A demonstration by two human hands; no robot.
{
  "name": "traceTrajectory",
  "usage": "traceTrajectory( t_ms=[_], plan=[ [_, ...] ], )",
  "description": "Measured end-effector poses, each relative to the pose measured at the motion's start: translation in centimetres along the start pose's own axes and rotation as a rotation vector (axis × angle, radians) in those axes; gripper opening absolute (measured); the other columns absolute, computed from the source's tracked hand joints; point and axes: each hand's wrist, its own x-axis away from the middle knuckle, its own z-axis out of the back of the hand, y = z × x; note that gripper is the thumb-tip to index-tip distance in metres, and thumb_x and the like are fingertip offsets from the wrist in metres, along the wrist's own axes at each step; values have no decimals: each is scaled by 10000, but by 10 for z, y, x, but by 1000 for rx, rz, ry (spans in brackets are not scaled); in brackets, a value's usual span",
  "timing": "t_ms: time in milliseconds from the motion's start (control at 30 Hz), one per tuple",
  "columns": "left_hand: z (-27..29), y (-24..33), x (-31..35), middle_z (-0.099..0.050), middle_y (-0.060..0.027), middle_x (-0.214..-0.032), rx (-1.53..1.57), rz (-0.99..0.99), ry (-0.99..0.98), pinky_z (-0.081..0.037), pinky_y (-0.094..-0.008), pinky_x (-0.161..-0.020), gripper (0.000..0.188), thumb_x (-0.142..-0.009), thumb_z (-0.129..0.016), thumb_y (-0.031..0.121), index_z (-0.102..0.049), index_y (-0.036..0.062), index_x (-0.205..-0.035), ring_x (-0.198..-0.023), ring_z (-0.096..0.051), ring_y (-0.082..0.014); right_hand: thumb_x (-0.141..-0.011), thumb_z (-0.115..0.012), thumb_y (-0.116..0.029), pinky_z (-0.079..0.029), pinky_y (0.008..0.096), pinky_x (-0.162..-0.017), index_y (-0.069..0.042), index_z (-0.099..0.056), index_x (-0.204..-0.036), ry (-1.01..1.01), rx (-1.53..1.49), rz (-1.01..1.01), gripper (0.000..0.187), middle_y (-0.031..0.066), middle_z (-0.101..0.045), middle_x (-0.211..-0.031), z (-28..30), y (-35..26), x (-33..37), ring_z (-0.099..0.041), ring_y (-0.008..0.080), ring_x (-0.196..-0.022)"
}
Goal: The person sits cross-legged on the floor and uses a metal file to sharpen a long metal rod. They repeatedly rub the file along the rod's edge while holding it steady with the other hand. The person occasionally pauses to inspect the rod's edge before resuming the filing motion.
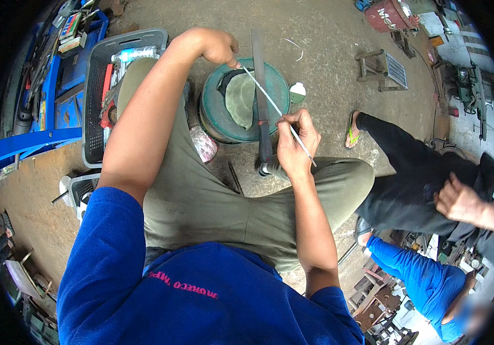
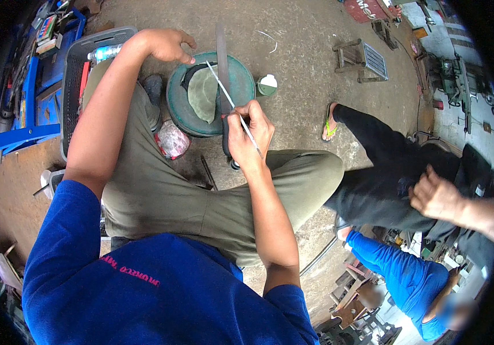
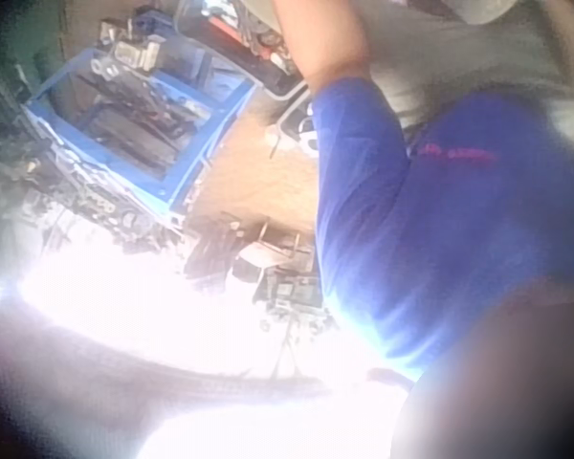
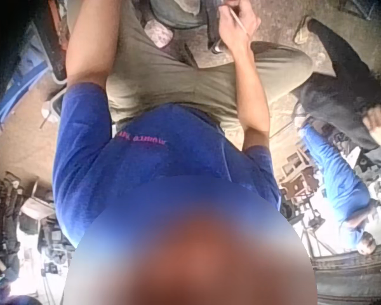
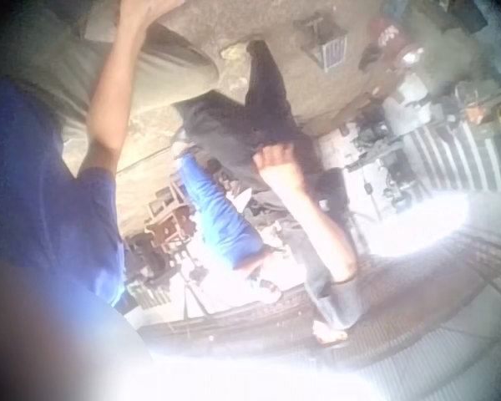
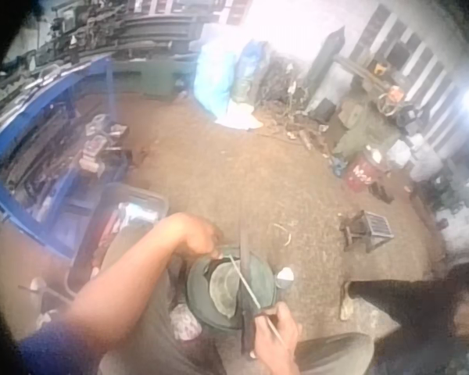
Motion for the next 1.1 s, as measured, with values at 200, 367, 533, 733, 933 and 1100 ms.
traceTrajectory(
  t_ms=[200, 367, 533, 733, 933, 1100],
  plan=[
    [0, 1, 0, -580, -193, -1375, -2, 11, 5, -425, -413, -1070, 689, -815, -727, 491, -587, 94, -1361, -1279, -542, -360, -830, -623, -15, -502, 303, -606, -1, -550, -792, 23, 12, 9, 83, 133, -668, -702, -2, 7, 0, -637, 146, -625],
    [-1, 1, -1, -582, -190, -1374, -21, 8, 21, -426, -411, -1069, 688, -814, -726, 492, -589, 95, -1359, -1278, -544, -360, -829, -627, -15, -502, 301, -606, -2, -550, -793, 10, 36, -2, 86, 131, -671, -706, -2, 6, 1, -633, 140, -623],
    [-2, -1, -2, -584, -194, -1368, -9, 15, 15, -427, -409, -1069, 680, -820, -719, 493, -592, 92, -1355, -1275, -545, -363, -832, -622, -6, -514, 302, -618, 0, -545, -792, 12, 7, 18, 87, 129, -685, -720, -2, 3, 0, -648, 137, -642],
    [-5, -2, -3, -583, -198, -1368, -25, 0, 37, -426, -414, -1070, 686, -822, -716, 491, -585, 85, -1358, -1274, -544, -367, -833, -618, -1, -512, 299, -617, 4, -545, -786, -1, 21, -4, 87, 127, -680, -712, -1, 0, 0, -651, 147, -640],
    [1, -1, -1, -564, -206, -1388, -27, -17, -22, -424, -424, -1072, 698, -827, -707, 507, -577, 80, -1364, -1289, -531, -368, -831, -627, -13, -508, 311, -612, 4, -561, -785, -14, 36, -16, 82, 129, -671, -707, -2, 2, 2, -648, 156, -638],
    [5, -1, 0, -583, -226, -1357, -77, -56, -28, -433, -436, -1063, 709, -838, -698, 520, -561, 84, -1380, -1262, -555, -380, -776, -667, -63, -519, 377, -619, -15, -579, -785, -12, 35, -28, 101, 146, -648, -707, -2, 8, 2, -669, 280, -646]
  ],
)
